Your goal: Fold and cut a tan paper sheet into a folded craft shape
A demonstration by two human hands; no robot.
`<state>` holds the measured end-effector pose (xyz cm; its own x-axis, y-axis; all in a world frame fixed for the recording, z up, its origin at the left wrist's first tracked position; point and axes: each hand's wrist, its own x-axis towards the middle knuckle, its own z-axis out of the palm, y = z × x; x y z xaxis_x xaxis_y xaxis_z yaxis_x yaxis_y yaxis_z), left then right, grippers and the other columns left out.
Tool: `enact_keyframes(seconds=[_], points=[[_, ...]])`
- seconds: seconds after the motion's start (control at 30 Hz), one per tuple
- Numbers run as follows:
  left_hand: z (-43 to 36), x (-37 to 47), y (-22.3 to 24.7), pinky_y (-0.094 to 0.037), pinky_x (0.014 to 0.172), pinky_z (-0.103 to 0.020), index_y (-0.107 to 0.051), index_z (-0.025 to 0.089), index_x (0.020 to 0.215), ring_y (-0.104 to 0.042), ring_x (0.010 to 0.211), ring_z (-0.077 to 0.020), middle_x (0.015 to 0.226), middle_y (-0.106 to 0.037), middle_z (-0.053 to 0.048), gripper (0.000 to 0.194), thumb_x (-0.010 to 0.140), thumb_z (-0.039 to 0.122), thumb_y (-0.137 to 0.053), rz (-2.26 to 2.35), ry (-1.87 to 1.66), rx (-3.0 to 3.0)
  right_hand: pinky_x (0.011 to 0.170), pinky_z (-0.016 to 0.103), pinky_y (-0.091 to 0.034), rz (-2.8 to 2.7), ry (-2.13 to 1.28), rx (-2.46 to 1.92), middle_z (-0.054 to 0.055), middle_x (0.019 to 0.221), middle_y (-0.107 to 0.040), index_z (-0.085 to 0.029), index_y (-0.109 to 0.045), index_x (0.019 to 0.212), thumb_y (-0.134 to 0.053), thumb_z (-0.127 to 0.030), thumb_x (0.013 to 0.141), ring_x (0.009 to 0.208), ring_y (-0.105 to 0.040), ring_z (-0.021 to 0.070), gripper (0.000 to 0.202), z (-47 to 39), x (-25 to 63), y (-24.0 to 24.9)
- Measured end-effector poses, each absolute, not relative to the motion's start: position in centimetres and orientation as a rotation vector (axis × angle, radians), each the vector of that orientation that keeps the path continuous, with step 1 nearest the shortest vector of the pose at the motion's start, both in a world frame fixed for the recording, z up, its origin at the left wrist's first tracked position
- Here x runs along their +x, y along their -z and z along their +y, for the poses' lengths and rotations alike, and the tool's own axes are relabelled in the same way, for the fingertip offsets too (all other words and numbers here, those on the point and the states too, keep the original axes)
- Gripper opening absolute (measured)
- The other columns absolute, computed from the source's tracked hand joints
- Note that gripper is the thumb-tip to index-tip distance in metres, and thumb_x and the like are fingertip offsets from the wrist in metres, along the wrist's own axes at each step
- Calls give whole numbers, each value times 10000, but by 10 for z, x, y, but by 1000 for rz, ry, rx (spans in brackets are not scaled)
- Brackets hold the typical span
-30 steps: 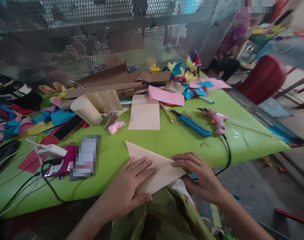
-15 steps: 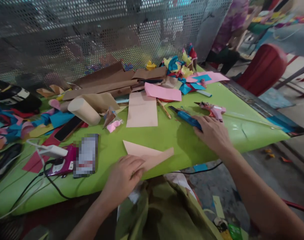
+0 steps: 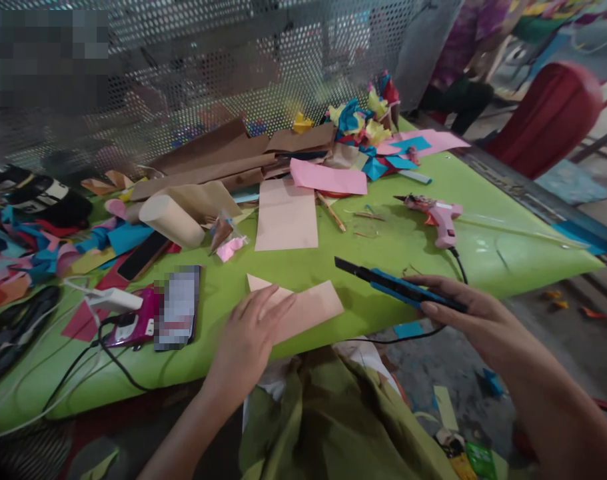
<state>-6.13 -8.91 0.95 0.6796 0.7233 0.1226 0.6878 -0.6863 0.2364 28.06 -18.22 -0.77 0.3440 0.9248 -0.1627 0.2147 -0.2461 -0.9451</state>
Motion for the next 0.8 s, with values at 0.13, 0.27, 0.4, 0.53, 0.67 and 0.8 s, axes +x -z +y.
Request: enact_keyframes(seconds=[0.13,0.27,0.4,0.53,0.67,0.8], points=[[-98,-53,0,-388,1172,-466,-551,190,1384,-448,1404,-261,1511,-515,-79,510,920,32,-407,940,-273,2835,512,286,-551,-902,-1076,-1596,50,782,-750,-268,-757,1062,-837,-481,679,589,-664,209,446,-196,276,24],[-106,-40,11,-392,1173,-485,-588,97,1299,-491,1374,-292,1463,-552,-157,367,996,241,-438,1023,-302,2814,451,286,-518,-850,-1227,-1563,11,673,-686,-299,-732,1013,-792,-482,716,529,-629,208,354,-209,269,33],[-108,-36,12,-404,1149,-524,-535,135,1378,-405,1440,-340,1541,-451,-184,496,977,425,-509,1019,-257,2808,461,274,-541,-970,-1002,-1711,23,758,-727,-304,-745,983,-746,-575,725,586,-657,211,374,-218,267,26],[-105,-37,11,-377,1139,-575,-369,341,1528,-332,1479,-364,1621,-334,-126,626,948,496,-546,1004,-185,2825,498,260,-569,-1255,-805,-1785,9,695,-722,-320,-750,1061,-598,-578,870,574,-673,198,356,-222,274,18],[-104,-37,13,-346,1154,-566,-326,360,1550,-318,1484,-362,1638,-299,-119,683,933,569,-530,1018,-158,2827,762,289,-625,-1639,-620,-1776,30,1108,-768,-369,-688,1202,-654,-433,880,949,-752,248,330,-224,280,17],[-105,-37,16,-336,1160,-563,-305,360,1559,-309,1488,-361,1643,-290,-115,711,925,599,-518,1029,-148,2846,703,260,-626,-1838,-385,-1721,25,1056,-753,-399,-645,1229,-653,-339,878,850,-761,221,357,-224,282,21]])
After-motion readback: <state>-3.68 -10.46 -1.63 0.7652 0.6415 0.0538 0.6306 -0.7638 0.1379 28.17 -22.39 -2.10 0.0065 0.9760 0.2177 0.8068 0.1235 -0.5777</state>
